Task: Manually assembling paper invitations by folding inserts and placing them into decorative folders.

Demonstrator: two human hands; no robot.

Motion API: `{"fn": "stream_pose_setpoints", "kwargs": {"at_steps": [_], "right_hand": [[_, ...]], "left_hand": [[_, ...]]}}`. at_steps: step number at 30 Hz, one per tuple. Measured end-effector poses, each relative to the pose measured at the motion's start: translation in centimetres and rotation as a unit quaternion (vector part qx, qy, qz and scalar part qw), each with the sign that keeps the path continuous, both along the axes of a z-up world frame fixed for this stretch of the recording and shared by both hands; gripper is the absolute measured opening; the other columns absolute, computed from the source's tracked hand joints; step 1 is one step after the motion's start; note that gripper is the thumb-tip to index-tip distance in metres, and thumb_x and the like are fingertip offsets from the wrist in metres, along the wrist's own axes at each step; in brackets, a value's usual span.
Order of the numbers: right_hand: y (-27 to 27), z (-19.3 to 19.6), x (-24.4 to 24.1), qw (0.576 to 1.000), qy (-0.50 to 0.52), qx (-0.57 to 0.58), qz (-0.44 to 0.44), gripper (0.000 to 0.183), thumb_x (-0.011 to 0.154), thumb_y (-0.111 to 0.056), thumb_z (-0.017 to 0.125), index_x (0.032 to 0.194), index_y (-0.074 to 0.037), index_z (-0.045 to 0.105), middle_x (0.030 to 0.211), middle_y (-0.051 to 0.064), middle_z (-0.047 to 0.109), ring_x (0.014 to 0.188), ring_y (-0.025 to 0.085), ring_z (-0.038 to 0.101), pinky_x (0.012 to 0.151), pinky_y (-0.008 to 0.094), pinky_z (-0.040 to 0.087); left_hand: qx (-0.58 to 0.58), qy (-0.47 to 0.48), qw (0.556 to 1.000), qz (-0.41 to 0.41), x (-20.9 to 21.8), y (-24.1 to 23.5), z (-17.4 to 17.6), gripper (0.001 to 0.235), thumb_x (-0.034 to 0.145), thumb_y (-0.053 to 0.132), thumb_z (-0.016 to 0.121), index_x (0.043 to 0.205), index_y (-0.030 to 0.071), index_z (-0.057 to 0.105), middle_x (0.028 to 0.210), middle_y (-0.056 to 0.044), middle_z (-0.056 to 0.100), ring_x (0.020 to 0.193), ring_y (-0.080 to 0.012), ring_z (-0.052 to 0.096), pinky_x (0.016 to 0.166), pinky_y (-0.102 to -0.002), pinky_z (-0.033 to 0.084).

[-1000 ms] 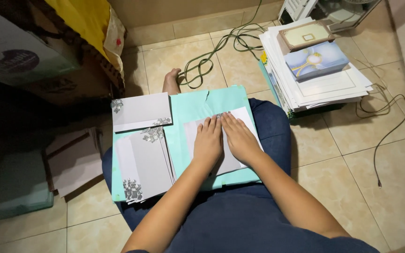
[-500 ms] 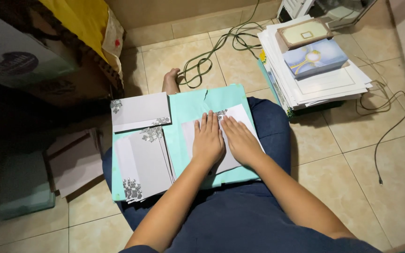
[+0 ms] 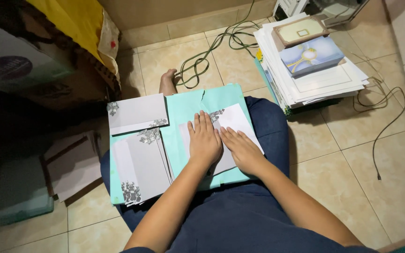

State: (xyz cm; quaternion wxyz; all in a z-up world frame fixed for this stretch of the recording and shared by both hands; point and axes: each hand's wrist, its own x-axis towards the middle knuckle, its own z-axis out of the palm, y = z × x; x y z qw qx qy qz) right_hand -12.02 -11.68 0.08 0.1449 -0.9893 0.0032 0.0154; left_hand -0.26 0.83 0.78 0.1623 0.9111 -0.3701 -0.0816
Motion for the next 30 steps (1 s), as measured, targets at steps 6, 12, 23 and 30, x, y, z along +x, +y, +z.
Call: {"fn": "stream_pose_setpoints", "kwargs": {"at_steps": [6,12,23,30], "right_hand": [[-1.0,0.0,6.0,0.997,-0.076,-0.025,-0.022,0.059,0.097,-0.002,0.038,0.156,-0.003,0.038,0.162,0.016,0.039,0.151,0.030,0.033,0.123,0.047,0.022],[0.1,0.2,2.9,0.996,-0.070,-0.046,-0.027,0.057,0.099,-0.005,0.039,0.156,-0.003,0.037,0.161,0.017,0.039,0.151,0.031,0.033,0.122,0.047,0.023],[0.3,0.8,3.5,0.996,-0.061,-0.035,-0.046,0.054,0.102,-0.007,0.037,0.156,-0.004,0.038,0.163,0.015,0.036,0.152,0.030,0.031,0.123,0.047,0.021],[0.5,0.9,2.5,0.997,-0.050,-0.023,-0.044,0.055,0.102,-0.008,0.036,0.157,-0.004,0.035,0.163,0.017,0.035,0.152,0.031,0.030,0.124,0.048,0.019]], "left_hand": [[0.006,0.018,1.000,-0.001,-0.1,0.4,0.7,0.063,0.104,0.027,0.024,0.157,-0.007,0.022,0.165,-0.027,0.019,0.155,-0.0398,0.012,0.123,-0.058,0.003],[0.001,0.025,1.000,0.003,-0.1,0.2,0.6,0.063,0.104,0.027,0.025,0.157,-0.006,0.021,0.165,-0.026,0.020,0.155,-0.0391,0.012,0.123,-0.058,0.003],[0.023,0.021,0.999,-0.012,-0.3,0.3,2.1,0.060,0.104,0.031,0.026,0.161,0.010,0.025,0.166,-0.024,0.019,0.155,-0.0413,0.011,0.122,-0.061,0.003],[0.006,0.028,1.000,-0.002,-0.3,0.4,1.6,0.062,0.104,0.027,0.025,0.159,-0.001,0.023,0.166,-0.024,0.020,0.155,-0.0385,0.013,0.123,-0.058,0.003]]}}
